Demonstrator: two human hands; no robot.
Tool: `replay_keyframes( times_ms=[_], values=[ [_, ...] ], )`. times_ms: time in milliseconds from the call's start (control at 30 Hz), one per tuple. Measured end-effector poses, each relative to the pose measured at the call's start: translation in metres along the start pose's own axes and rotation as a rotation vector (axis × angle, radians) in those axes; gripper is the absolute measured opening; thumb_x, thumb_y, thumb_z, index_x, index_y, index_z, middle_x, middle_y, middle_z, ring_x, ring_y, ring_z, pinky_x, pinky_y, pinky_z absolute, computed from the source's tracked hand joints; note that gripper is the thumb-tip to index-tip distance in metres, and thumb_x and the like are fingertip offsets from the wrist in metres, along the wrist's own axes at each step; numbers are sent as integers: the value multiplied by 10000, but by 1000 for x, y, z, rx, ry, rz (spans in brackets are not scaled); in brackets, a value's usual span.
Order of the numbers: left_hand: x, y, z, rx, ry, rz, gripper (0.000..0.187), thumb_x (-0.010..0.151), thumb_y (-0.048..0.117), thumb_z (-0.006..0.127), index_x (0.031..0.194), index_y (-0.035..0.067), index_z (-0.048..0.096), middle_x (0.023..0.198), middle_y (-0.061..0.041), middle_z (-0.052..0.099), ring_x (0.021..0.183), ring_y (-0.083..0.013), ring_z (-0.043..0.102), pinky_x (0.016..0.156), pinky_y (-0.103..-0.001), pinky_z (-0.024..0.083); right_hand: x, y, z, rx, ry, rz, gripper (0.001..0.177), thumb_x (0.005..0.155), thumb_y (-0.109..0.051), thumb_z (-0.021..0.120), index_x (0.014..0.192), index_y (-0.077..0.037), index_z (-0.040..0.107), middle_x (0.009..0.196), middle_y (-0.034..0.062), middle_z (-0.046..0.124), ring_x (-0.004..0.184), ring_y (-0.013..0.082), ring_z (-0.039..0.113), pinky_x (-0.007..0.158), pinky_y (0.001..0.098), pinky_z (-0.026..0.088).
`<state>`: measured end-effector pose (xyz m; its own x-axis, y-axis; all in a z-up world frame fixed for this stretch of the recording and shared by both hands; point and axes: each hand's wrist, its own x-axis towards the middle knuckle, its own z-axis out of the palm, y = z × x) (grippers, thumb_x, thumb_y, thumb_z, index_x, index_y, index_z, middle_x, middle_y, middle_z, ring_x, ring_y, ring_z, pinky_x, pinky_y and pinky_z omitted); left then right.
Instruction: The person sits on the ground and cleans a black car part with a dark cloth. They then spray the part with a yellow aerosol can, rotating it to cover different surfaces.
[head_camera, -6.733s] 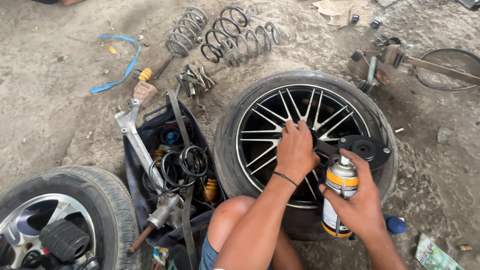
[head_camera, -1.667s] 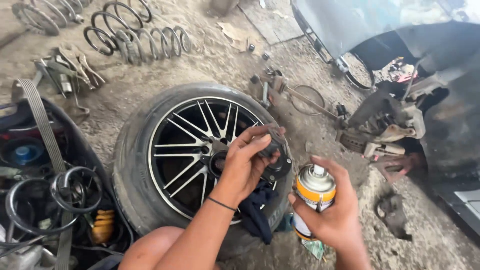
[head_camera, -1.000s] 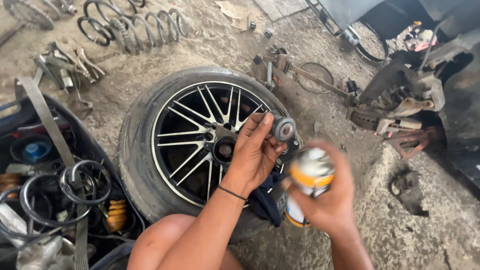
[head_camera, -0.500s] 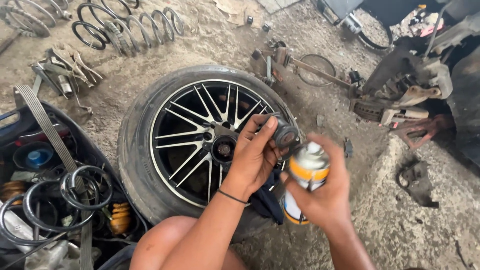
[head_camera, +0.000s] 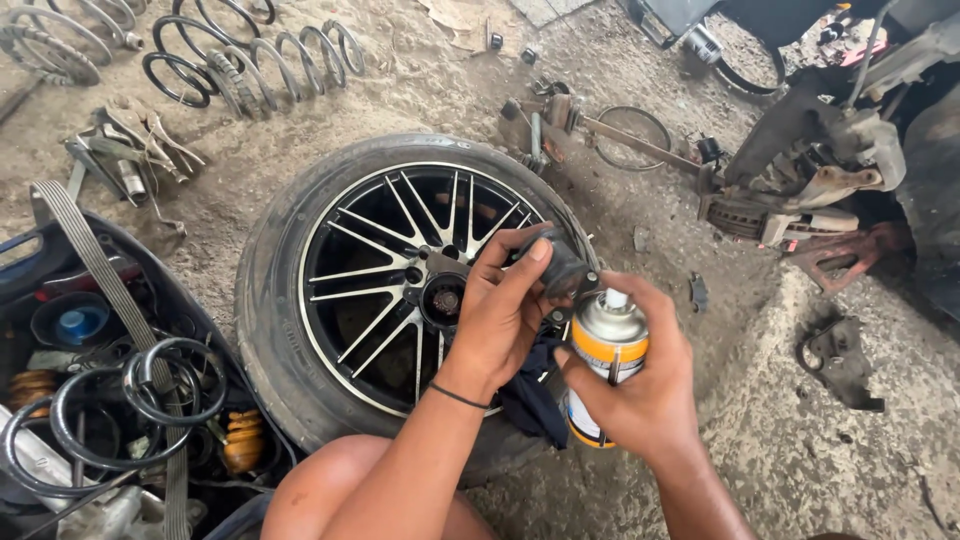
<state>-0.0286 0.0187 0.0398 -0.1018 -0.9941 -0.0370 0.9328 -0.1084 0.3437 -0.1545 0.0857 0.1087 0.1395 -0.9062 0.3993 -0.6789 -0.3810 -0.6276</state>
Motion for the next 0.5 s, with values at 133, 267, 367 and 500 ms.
replay_keyframes(
  times_ms=[133, 267, 367, 500],
  values=[
    [-2, 3, 3, 59, -40, 37, 301, 941, 168, 730, 1200, 32, 656, 878, -135, 740, 790, -239, 743, 743, -398, 653, 1, 1, -1, -26, -50, -77, 670, 710, -146, 859, 1314, -100, 573, 1297, 132, 676, 1209, 282, 682, 1029, 397, 517],
    [-1, 1, 5, 53, 16, -6, 356, 920, 142, 734, 1223, 25, 589, 852, -169, 728, 873, -353, 773, 729, -361, 652, 2, 2, -4, -58, 45, 22, 722, 696, -129, 847, 1352, -87, 547, 1332, 107, 646, 1247, 257, 653, 1058, 375, 494],
    [1, -3, 1, -37, 17, 7, 438, 870, 37, 766, 1261, 29, 568, 809, -95, 718, 879, -384, 765, 788, -395, 653, 3, 4, -6, 1, -72, -47, 704, 695, -122, 861, 1329, -108, 556, 1299, 125, 678, 1187, 256, 690, 1012, 380, 526],
    [4, -8, -4, 85, 21, 63, 492, 788, -53, 793, 1250, -39, 625, 1065, -191, 765, 1035, -273, 737, 893, -359, 617, 3, 8, -7, 46, 8, 61, 745, 698, -106, 864, 1366, -92, 533, 1327, 108, 648, 1191, 228, 663, 1006, 344, 513]
  ],
)
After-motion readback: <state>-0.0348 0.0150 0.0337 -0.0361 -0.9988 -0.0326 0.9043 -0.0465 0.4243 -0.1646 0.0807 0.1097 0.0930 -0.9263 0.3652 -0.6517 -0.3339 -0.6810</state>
